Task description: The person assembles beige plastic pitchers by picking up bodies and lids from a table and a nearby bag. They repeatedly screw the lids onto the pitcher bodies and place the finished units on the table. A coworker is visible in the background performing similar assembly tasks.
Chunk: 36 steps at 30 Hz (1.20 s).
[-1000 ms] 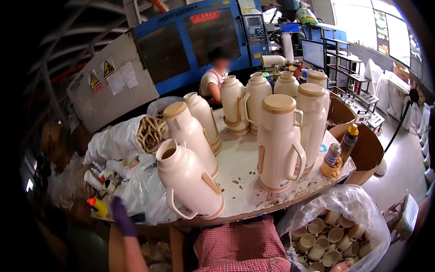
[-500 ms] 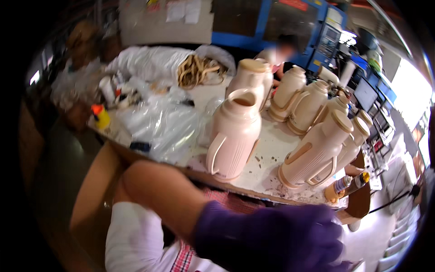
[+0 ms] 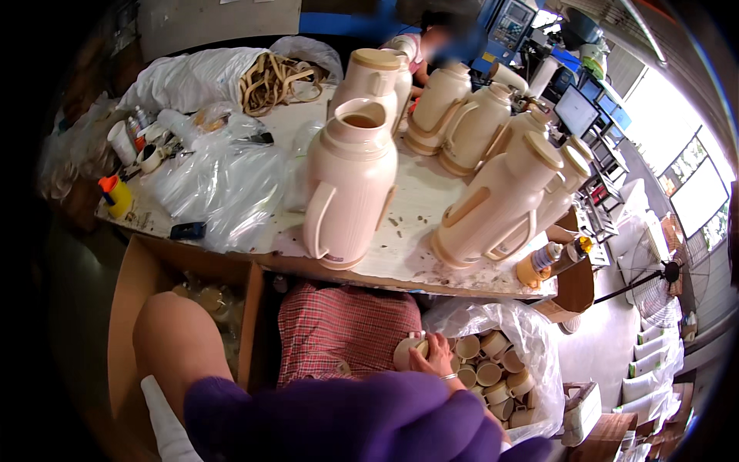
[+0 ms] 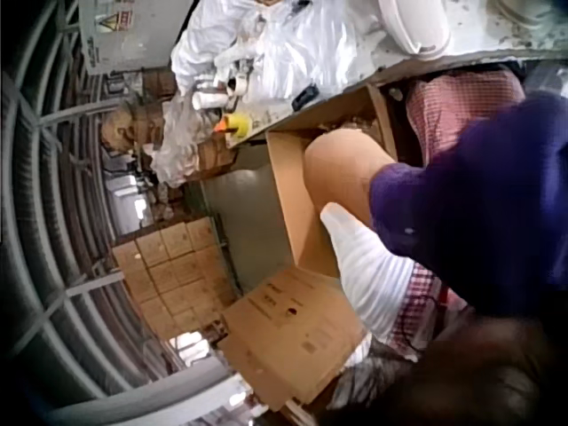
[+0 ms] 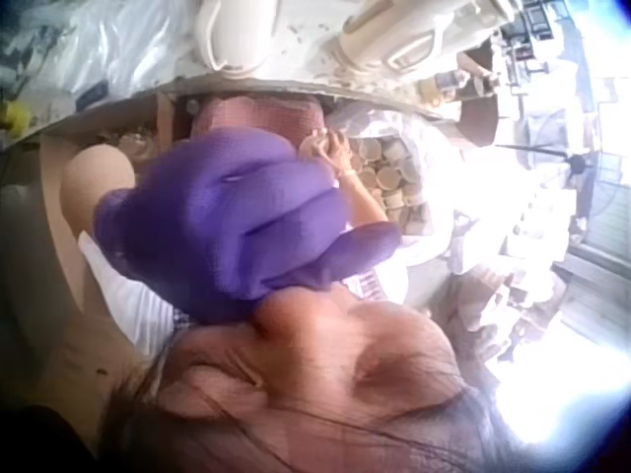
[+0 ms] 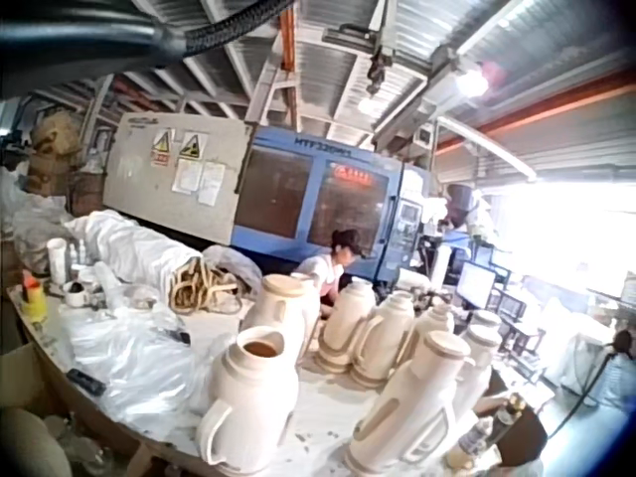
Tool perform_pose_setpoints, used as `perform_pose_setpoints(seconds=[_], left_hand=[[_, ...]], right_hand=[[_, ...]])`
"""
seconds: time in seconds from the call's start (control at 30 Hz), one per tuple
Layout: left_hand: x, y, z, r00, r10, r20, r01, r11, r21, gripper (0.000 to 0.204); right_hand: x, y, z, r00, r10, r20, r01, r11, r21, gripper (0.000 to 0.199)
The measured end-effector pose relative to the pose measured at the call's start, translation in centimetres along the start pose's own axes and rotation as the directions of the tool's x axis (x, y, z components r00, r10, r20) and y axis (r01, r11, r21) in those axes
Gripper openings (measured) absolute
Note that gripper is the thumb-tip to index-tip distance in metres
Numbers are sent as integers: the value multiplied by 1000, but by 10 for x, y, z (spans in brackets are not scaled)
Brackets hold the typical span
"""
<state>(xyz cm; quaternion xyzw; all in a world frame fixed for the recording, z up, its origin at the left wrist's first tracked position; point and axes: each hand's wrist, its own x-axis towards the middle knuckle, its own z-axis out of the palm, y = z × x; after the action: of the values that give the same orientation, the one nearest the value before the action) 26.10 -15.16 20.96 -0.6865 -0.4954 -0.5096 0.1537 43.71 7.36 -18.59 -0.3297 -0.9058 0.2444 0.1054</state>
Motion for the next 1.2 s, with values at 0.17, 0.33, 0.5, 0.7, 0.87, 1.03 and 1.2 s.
perform_pose_setpoints(seconds=[0.17,0.33,0.5,0.7,0.87,1.03,1.2], left_hand=[[-8,-31,21,946,323,-30,-324,943,-75,48],[-29,-61,-14,991,49,124,-25,982,-185,58],[-132,-151,66,655,-629,419,743,637,-205,85],[-128,-148,79,602,-538,590,789,290,-541,36],[-144,-153,76,824,-399,402,542,762,-355,24],[-146,-173,73,934,-14,358,71,987,-145,21],[-143,-167,73,944,-98,315,143,982,-125,22]], right_hand=[[-6,-2,-18,929,233,286,-192,968,-163,112],[22,-20,-50,996,-84,30,77,979,190,117],[53,-119,-125,857,-420,-300,513,754,410,118],[76,-150,-124,817,-458,-351,575,691,438,124],[85,-158,-102,978,-201,-49,115,333,936,99],[98,-182,-129,825,-204,527,-559,-153,815,76],[98,-192,-135,791,-149,594,-611,-137,780,80]])
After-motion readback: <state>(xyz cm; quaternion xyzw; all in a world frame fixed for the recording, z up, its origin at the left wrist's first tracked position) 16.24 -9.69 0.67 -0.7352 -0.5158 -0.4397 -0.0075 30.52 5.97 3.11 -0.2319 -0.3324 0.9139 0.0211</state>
